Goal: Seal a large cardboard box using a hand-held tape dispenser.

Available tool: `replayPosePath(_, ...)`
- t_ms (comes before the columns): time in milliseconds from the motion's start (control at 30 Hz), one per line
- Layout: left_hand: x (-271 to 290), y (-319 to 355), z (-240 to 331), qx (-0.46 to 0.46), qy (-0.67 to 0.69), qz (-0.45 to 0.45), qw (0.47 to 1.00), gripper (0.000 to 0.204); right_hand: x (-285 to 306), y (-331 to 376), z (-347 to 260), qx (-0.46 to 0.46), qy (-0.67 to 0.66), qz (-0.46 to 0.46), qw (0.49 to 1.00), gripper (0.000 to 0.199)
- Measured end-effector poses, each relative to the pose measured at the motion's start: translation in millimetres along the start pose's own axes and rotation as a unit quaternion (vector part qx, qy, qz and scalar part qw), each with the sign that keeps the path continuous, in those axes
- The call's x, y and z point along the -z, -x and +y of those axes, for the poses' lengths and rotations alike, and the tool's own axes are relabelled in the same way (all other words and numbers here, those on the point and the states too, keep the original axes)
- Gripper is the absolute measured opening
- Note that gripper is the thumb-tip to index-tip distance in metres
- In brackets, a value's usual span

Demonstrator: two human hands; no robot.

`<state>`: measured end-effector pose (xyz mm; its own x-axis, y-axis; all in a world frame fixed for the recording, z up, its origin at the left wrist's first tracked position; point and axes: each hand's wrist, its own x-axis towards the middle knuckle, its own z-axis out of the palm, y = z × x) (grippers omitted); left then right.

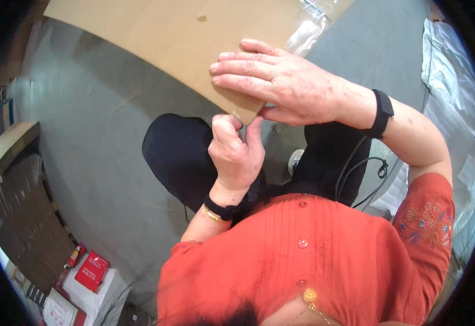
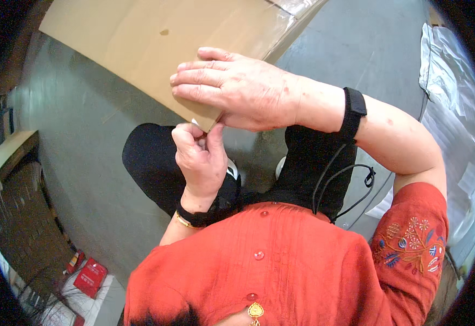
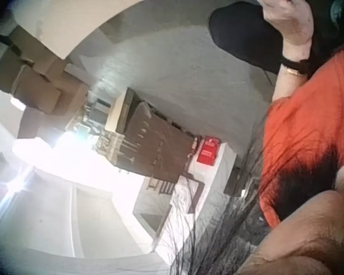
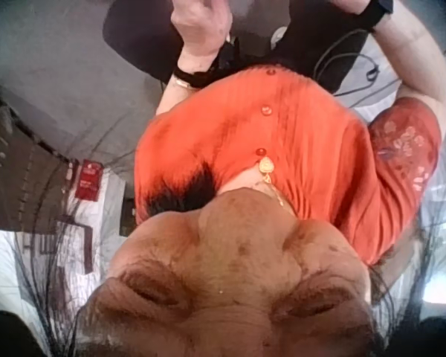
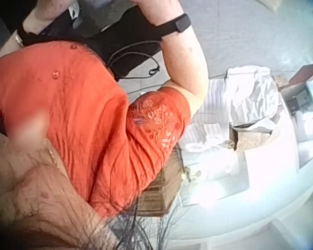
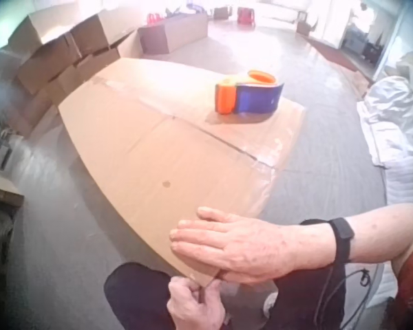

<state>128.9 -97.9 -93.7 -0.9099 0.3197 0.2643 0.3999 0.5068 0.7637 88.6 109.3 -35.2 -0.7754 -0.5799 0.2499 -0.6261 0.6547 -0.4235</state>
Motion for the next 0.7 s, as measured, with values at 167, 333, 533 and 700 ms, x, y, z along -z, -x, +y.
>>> replayPosePath(167,-8,-2,-6,-0.021,-0.037,0.006,0.999,0.034,-1,2,6,-0.016,-0.035,-0.02,0.999,0.092)
replayPosePath(333,1,-11,-1,-0.109,-0.139,0.082,0.981,0.052,15,17,3,-0.042,-0.003,0.007,0.999,0.095)
replayPosePath(533,15,-22,5,-0.17,-0.261,-0.078,0.947,0.061,14,38,21,-0.066,0.04,0.007,0.997,0.093)
replayPosePath(700,22,-25,13,-0.161,-0.298,-0.131,0.932,0.064,33,49,56,-0.102,0.095,0.021,0.99,0.087)
